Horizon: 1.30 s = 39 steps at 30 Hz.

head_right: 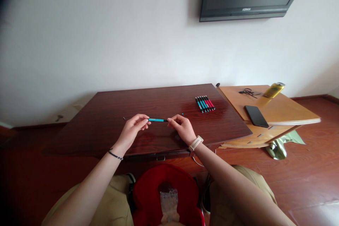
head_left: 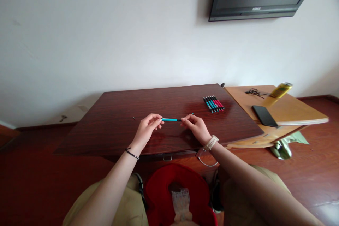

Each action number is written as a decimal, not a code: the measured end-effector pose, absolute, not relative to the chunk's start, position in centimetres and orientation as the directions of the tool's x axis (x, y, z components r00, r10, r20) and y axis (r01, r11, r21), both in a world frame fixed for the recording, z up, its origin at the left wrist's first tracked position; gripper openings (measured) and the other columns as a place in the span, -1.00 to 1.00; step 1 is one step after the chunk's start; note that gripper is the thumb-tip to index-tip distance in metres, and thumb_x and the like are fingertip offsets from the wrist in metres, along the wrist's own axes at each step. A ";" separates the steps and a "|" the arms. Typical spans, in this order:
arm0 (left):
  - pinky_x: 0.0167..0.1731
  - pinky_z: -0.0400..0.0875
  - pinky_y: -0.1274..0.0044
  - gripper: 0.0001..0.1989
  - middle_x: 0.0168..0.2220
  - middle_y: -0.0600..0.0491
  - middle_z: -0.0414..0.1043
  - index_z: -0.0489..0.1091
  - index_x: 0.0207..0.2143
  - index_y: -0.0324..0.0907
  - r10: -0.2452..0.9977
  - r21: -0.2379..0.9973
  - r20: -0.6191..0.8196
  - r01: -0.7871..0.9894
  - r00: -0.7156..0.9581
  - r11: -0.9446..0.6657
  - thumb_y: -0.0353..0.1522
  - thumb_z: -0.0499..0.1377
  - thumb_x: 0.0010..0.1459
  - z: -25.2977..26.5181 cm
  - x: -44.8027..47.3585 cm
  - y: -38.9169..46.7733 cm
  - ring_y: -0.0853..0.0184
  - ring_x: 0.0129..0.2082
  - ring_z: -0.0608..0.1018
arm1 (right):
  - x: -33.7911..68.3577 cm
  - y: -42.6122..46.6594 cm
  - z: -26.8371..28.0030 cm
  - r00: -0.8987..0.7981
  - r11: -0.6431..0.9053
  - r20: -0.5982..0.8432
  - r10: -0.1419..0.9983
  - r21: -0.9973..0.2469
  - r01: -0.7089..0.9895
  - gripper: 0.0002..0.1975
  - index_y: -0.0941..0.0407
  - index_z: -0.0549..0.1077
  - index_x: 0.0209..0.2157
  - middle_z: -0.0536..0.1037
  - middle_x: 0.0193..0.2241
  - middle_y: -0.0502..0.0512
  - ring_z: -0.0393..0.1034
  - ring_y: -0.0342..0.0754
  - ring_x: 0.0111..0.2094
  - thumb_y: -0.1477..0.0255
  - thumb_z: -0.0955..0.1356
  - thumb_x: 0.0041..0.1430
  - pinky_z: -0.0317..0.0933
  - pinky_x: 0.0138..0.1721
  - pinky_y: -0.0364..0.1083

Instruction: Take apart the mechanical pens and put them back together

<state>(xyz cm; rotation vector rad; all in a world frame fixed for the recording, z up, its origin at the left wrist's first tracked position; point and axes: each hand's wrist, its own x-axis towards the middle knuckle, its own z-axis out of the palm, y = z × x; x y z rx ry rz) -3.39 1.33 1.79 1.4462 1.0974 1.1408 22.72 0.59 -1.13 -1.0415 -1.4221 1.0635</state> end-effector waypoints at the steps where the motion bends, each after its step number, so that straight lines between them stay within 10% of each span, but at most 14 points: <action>1: -0.32 0.39 0.50 -0.66 -0.24 -0.06 0.64 0.53 -0.08 -0.19 0.980 0.987 0.125 0.082 0.157 -0.140 -0.12 0.33 0.27 1.8 -3.4 1.3 0.32 -0.34 0.54 | 22.7 0.7 -1.3 -0.092 0.231 0.227 0.970 -0.972 0.033 -0.64 0.07 0.56 -0.30 0.65 -0.34 0.07 0.44 -0.03 -0.36 0.04 0.49 0.26 0.31 -0.28 -0.06; 22: -0.32 0.40 0.50 -0.72 -0.31 0.01 0.54 0.54 -0.14 -0.19 0.978 0.983 0.148 0.085 0.145 -0.161 -0.16 0.34 0.27 1.7 -3.2 1.4 0.35 -0.37 0.49 | 22.7 0.8 -1.4 -0.081 0.251 0.251 0.965 -0.968 -0.010 -0.67 0.05 0.59 -0.15 0.64 -0.26 0.07 0.49 -0.02 -0.31 0.14 0.55 0.18 0.35 -0.24 -0.06; 31: -0.29 0.42 0.49 -0.72 -0.31 0.00 0.56 0.55 -0.14 -0.19 0.978 0.984 0.147 0.078 0.149 -0.160 -0.17 0.34 0.25 2.1 -3.0 1.2 0.33 -0.34 0.51 | 22.7 0.5 -1.1 -0.103 0.228 0.216 0.971 -0.966 0.120 -0.52 0.08 0.53 -0.43 0.61 -0.48 0.07 0.42 -0.05 -0.45 -0.02 0.38 0.37 0.29 -0.34 -0.07; 39: -0.29 0.43 0.48 -0.69 -0.29 -0.02 0.59 0.55 -0.14 -0.20 0.981 0.983 0.146 0.090 0.126 -0.158 -0.15 0.35 0.24 2.0 -3.0 1.2 0.33 -0.36 0.53 | 22.8 0.8 -1.5 -0.082 0.281 0.275 0.958 -0.957 0.075 -0.66 0.05 0.62 -0.14 0.68 -0.19 0.12 0.53 0.04 -0.22 0.10 0.53 0.21 0.37 -0.14 -0.03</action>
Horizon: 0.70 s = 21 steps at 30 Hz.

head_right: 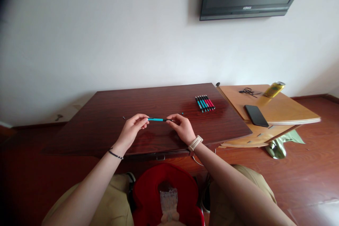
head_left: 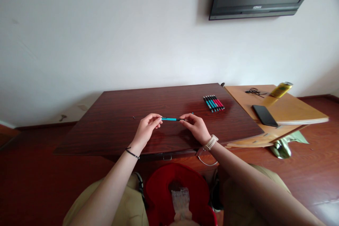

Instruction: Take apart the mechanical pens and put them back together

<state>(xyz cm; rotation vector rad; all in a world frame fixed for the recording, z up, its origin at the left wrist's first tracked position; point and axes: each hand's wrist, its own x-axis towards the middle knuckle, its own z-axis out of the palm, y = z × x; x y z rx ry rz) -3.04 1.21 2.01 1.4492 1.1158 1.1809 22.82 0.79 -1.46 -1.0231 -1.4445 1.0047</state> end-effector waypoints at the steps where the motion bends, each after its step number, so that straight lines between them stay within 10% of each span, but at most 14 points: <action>1: -0.29 0.44 0.48 -0.69 -0.30 -0.02 0.59 0.55 -0.14 -0.20 0.980 0.982 0.150 0.093 0.127 -0.163 -0.15 0.35 0.24 2.0 -3.0 1.2 0.33 -0.36 0.53 | 22.8 0.8 -1.5 -0.082 0.273 0.266 0.961 -0.958 0.086 -0.65 0.06 0.63 -0.14 0.68 -0.23 0.11 0.52 0.04 -0.25 0.08 0.52 0.22 0.37 -0.17 -0.03; 8: -0.26 0.45 0.48 -0.72 -0.30 -0.01 0.60 0.55 -0.14 -0.19 0.975 0.981 0.164 0.083 0.151 -0.178 -0.18 0.35 0.24 2.2 -2.8 1.1 0.33 -0.35 0.53 | 22.7 0.6 -1.6 -0.106 0.201 0.190 0.976 -0.974 0.106 -0.51 0.08 0.56 -0.40 0.62 -0.47 0.08 0.43 -0.03 -0.45 -0.05 0.37 0.36 0.29 -0.35 -0.06; 15: -0.28 0.44 0.49 -0.69 -0.28 -0.02 0.59 0.55 -0.09 -0.21 0.977 0.982 0.170 0.061 0.129 -0.179 -0.18 0.35 0.25 2.0 -2.9 1.3 0.34 -0.35 0.52 | 22.7 0.8 -1.5 -0.098 0.252 0.246 0.964 -0.967 0.045 -0.62 0.07 0.63 -0.14 0.68 -0.19 0.11 0.53 0.02 -0.23 0.07 0.53 0.19 0.37 -0.15 -0.05; 21: -0.26 0.46 0.48 -0.72 -0.30 -0.02 0.59 0.56 -0.14 -0.19 0.969 0.969 0.214 0.095 0.123 -0.226 -0.17 0.35 0.25 2.2 -3.1 1.2 0.32 -0.34 0.54 | 22.4 0.7 -1.5 -0.138 0.189 0.184 0.973 -0.982 0.027 -0.58 0.09 0.61 -0.28 0.64 -0.39 0.06 0.46 -0.03 -0.38 -0.02 0.47 0.25 0.34 -0.28 -0.07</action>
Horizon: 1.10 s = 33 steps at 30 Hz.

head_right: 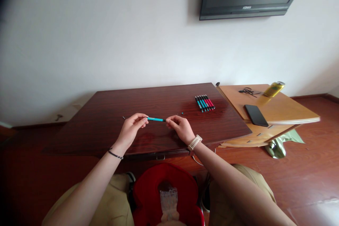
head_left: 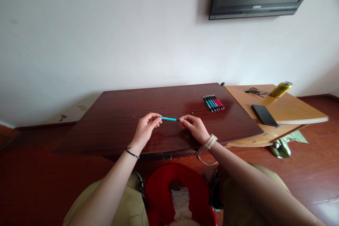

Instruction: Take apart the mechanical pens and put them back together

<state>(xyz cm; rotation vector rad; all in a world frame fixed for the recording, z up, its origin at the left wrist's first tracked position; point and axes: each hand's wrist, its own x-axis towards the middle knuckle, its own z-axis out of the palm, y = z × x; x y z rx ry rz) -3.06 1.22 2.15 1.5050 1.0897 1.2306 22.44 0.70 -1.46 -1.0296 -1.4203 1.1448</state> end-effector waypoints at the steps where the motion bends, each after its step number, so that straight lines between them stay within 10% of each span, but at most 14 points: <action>1: -0.25 0.46 0.48 -0.72 -0.30 -0.01 0.60 0.56 -0.13 -0.19 0.967 0.967 0.222 0.100 0.126 -0.235 -0.17 0.35 0.26 2.2 -3.0 1.1 0.32 -0.33 0.55 | 22.4 0.7 -1.5 -0.146 0.172 0.168 0.975 -0.985 0.018 -0.54 0.09 0.60 -0.32 0.62 -0.42 0.06 0.44 -0.05 -0.41 -0.05 0.44 0.27 0.32 -0.31 -0.08; 17: -0.24 0.50 0.45 -0.81 -0.21 -0.02 0.57 0.63 -0.18 -0.08 0.882 0.849 0.441 0.242 0.165 -0.470 -0.18 0.37 0.27 4.6 -1.9 -2.0 0.23 -0.26 0.58 | 22.6 0.6 -0.8 -0.383 -0.081 -0.029 0.923 -0.989 -0.120 -0.42 0.10 0.53 -0.45 0.39 -0.59 -0.04 0.20 -0.15 -0.52 -0.18 0.44 0.19 0.19 -0.44 -0.15; 26: -0.28 0.49 0.47 -0.76 -0.27 0.02 0.59 0.57 -0.12 -0.12 0.931 0.909 0.343 0.204 0.126 -0.363 -0.17 0.33 0.30 3.4 -2.2 -0.6 0.30 -0.36 0.59 | 22.3 0.7 -1.1 -0.222 -0.061 0.008 0.975 -0.952 -0.301 -0.54 0.08 0.60 -0.24 0.58 -0.31 0.05 0.38 -0.10 -0.34 0.01 0.60 0.05 0.33 -0.26 -0.12; 33: -0.24 0.52 0.45 -0.77 -0.31 0.01 0.61 0.59 -0.14 -0.14 0.935 0.914 0.329 0.206 0.130 -0.350 -0.18 0.34 0.28 3.1 -2.4 -0.2 0.28 -0.35 0.62 | 22.4 0.7 -1.0 -0.165 -0.005 0.040 0.985 -0.965 -0.262 -0.56 0.09 0.51 -0.40 0.47 -0.46 -0.03 0.25 -0.15 -0.46 0.00 0.55 0.14 0.24 -0.36 -0.13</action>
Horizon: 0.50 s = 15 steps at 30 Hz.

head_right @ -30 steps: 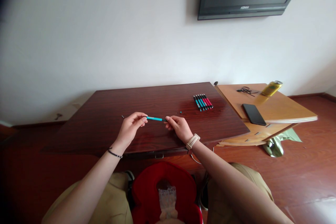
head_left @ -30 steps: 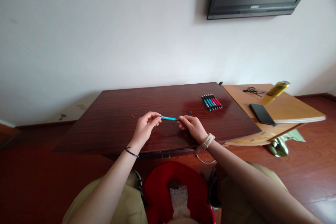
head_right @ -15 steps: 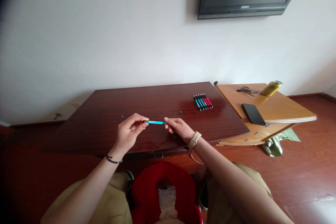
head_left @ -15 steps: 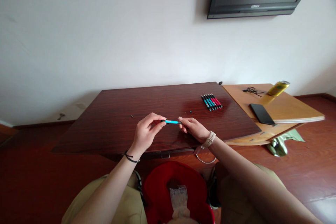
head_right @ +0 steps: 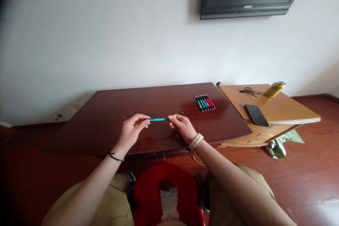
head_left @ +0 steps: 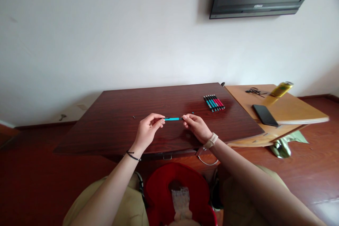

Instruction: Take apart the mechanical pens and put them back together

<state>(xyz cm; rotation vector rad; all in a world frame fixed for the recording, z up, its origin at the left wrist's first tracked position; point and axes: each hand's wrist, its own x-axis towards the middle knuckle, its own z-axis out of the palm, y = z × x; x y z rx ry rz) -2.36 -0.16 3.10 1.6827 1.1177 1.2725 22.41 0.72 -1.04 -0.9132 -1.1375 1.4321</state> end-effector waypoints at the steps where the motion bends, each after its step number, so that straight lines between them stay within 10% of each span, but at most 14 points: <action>1: -0.24 0.52 0.45 -0.77 -0.31 0.01 0.62 0.58 -0.14 -0.14 0.936 0.915 0.325 0.206 0.135 -0.348 -0.18 0.34 0.28 3.1 -2.3 -0.2 0.28 -0.34 0.62 | 22.4 0.7 -1.0 -0.148 0.001 0.040 0.988 -0.967 -0.255 -0.55 0.08 0.51 -0.39 0.48 -0.46 -0.02 0.26 -0.14 -0.45 -0.01 0.55 0.14 0.25 -0.36 -0.13; 8: -0.11 0.57 0.39 -0.75 -0.22 -0.05 0.67 0.54 -0.10 -0.15 0.938 0.950 0.197 0.180 0.284 -0.254 -0.17 0.31 0.31 1.6 -2.0 0.1 0.20 -0.23 0.70 | 22.4 0.1 -0.1 -0.102 0.088 0.127 0.987 -0.942 -0.323 -0.65 -0.01 0.64 -0.10 0.60 -0.22 0.05 0.45 -0.06 -0.25 0.12 0.57 0.15 0.41 -0.13 -0.06; 15: -0.03 0.56 0.38 -0.75 -0.07 -0.06 0.65 0.53 -0.04 -0.13 0.908 0.908 0.123 0.324 0.400 -0.266 -0.19 0.27 0.33 0.5 -1.6 0.2 0.19 -0.10 0.69 | 22.3 -0.4 1.2 0.038 0.401 0.400 0.916 -0.916 -0.022 -0.72 0.04 0.60 -0.14 0.63 -0.18 0.11 0.50 0.01 -0.19 0.13 0.45 0.34 0.42 -0.08 0.00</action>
